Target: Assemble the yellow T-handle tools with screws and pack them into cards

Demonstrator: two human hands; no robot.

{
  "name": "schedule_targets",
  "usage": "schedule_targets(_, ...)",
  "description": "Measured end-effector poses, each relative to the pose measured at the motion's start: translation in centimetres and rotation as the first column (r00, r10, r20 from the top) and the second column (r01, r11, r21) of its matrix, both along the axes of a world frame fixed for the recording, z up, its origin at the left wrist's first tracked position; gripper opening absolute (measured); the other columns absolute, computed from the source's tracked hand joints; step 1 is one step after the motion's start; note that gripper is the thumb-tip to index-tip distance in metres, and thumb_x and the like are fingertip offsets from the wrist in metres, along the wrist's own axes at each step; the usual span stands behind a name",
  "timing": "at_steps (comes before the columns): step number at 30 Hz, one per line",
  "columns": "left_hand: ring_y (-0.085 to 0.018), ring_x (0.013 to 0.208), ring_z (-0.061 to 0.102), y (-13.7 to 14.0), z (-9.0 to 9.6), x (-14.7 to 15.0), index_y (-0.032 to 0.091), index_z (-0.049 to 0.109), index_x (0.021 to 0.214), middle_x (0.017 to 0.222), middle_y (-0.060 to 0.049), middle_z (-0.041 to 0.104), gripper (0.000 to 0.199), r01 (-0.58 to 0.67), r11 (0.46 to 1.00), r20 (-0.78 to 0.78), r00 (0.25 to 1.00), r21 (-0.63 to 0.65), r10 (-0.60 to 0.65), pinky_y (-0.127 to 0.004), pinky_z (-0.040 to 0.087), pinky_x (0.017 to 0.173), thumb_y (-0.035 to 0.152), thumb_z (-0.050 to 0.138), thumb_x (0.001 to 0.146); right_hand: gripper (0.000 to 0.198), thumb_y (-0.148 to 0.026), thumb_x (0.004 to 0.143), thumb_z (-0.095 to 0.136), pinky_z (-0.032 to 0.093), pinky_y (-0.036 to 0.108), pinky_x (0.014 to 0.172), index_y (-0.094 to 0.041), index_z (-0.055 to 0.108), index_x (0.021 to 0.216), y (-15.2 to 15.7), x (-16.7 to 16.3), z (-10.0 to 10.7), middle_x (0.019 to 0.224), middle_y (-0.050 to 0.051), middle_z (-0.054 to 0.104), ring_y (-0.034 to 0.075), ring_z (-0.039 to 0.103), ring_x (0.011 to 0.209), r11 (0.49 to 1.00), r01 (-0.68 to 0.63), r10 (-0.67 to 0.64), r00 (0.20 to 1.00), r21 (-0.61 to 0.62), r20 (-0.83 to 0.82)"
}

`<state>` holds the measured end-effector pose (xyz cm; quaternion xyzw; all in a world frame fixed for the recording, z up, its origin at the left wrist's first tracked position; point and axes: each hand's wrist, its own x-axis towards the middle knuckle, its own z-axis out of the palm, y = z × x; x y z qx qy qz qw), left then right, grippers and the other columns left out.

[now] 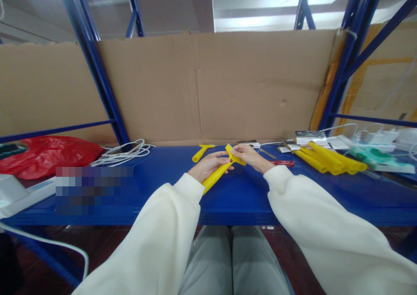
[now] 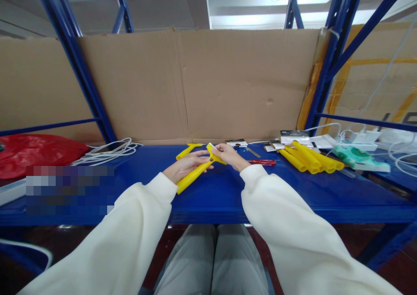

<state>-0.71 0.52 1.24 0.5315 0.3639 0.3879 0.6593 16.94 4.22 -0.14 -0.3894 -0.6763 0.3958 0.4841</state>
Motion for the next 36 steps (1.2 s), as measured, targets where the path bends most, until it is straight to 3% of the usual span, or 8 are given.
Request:
schedule_targets(9,-0.019,0.066,0.073,0.9,-0.4,0.0,0.011,0.053,0.14,0.106,-0.018,0.073,0.059,0.029,0.999,-0.001,1.0,0.018,-0.029,-0.022,0.054,0.052,0.003,0.066,0.083,0.04,-0.054,0.067,0.08,0.043,0.025,0.057,-0.021,0.057,0.069,-0.2,0.1,0.2,0.064,0.0,0.065,0.013,0.055,0.059,1.0,0.014,-0.015,0.999,0.019,0.038)
schedule_targets(16,-0.018,0.063,0.072,1.1,-0.7,-0.1,0.011,0.059,0.135,0.09,-0.012,0.075,0.055,0.037,0.999,0.015,0.999,0.021,-0.037,-0.022,0.052,0.05,0.0,0.066,0.081,0.043,-0.056,0.061,0.082,0.044,0.025,0.057,-0.021,0.058,0.07,-0.2,0.3,0.1,0.065,-0.001,0.065,0.013,0.056,0.06,1.0,-0.029,0.029,0.999,0.008,0.019)
schedule_targets(23,-0.017,0.063,0.071,1.0,-0.8,-0.1,0.014,0.062,0.131,0.091,-0.012,0.075,0.054,0.087,0.995,0.019,0.996,0.053,-0.088,-0.022,0.053,0.052,0.002,0.069,0.079,0.051,-0.065,0.058,0.079,0.042,0.025,0.055,-0.022,0.055,0.071,0.1,1.0,-0.1,0.065,-0.001,0.062,0.013,0.054,0.06,0.997,-0.064,0.061,0.995,0.043,0.083)
schedule_targets(30,-0.016,0.062,0.071,0.7,-0.3,0.0,0.014,0.06,0.134,0.093,-0.012,0.075,0.055,0.022,0.998,0.034,0.999,0.054,-0.024,-0.021,0.053,0.05,0.001,0.068,0.081,0.05,-0.072,0.074,0.059,0.044,0.029,0.064,-0.022,0.054,0.073,0.3,0.9,-0.5,0.07,0.0,0.059,0.016,0.053,0.068,0.955,0.057,-0.13,0.963,0.291,0.238)
schedule_targets(36,-0.015,0.063,0.07,0.6,-0.2,0.0,0.015,0.062,0.132,0.096,-0.011,0.075,0.053,-0.014,0.999,0.063,0.998,0.05,0.011,-0.02,0.052,0.051,0.002,0.068,0.081,0.037,-0.059,0.086,0.056,0.048,0.034,0.078,-0.022,0.059,0.088,0.4,1.2,-0.7,0.09,0.005,0.069,0.02,0.062,0.084,0.935,0.092,-0.216,0.914,0.343,0.344)
